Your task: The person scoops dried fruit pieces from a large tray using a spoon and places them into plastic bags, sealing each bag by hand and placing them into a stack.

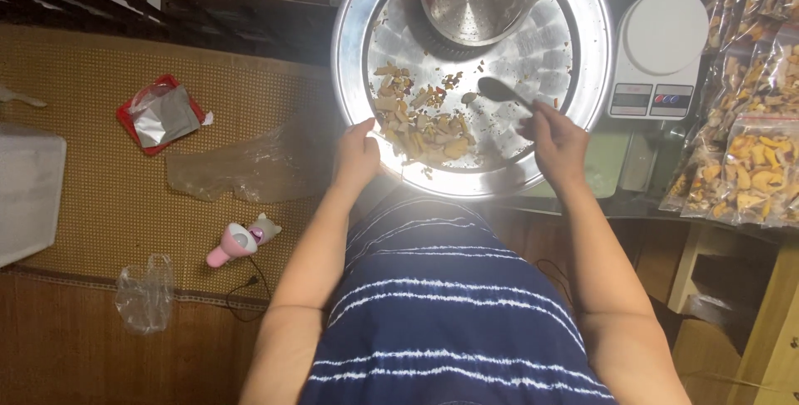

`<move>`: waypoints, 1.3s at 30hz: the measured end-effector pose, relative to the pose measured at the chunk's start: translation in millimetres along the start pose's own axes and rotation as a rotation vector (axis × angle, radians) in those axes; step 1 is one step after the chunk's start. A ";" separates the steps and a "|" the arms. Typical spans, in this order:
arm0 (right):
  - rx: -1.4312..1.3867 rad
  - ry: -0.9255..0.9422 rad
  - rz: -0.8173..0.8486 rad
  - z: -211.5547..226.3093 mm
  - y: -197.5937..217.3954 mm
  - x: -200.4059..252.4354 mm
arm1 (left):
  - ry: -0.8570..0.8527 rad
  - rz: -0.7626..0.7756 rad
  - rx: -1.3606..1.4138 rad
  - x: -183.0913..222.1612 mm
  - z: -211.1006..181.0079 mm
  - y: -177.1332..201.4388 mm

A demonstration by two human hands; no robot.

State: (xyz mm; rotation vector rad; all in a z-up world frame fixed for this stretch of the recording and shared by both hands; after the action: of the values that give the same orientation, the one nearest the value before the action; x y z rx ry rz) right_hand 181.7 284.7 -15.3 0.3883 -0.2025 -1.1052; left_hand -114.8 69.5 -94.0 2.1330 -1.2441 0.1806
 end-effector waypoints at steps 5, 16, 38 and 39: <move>-0.044 -0.075 -0.081 -63.1 0.8 -0.6 | 0.033 0.032 -0.047 22.9 -25.8 15.9; 0.141 -0.296 0.193 -89.9 -45.5 53.9 | 0.089 0.075 -0.057 12.2 8.9 -4.9; -0.271 -0.367 0.248 12.9 -53.8 37.1 | -0.017 0.086 -0.065 32.7 -83.4 -3.0; -0.184 -0.239 0.311 35.1 -60.5 41.0 | -0.036 0.084 -0.071 35.3 -90.6 -2.9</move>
State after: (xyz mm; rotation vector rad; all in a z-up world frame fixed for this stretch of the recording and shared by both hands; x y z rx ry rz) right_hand 137.4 217.1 -8.8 0.0552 -0.3567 -0.8525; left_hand -75.4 99.0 -10.0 2.0334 -1.3415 0.1329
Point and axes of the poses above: each hand's wrist, its own x-axis away from the middle knuckle, its own y-axis out of the back of the hand, z = x × y, the point moved 10 cm from there along -x, towards the middle knuckle, and after that the axes turned 1 degree about z, right-handed, at the moved point
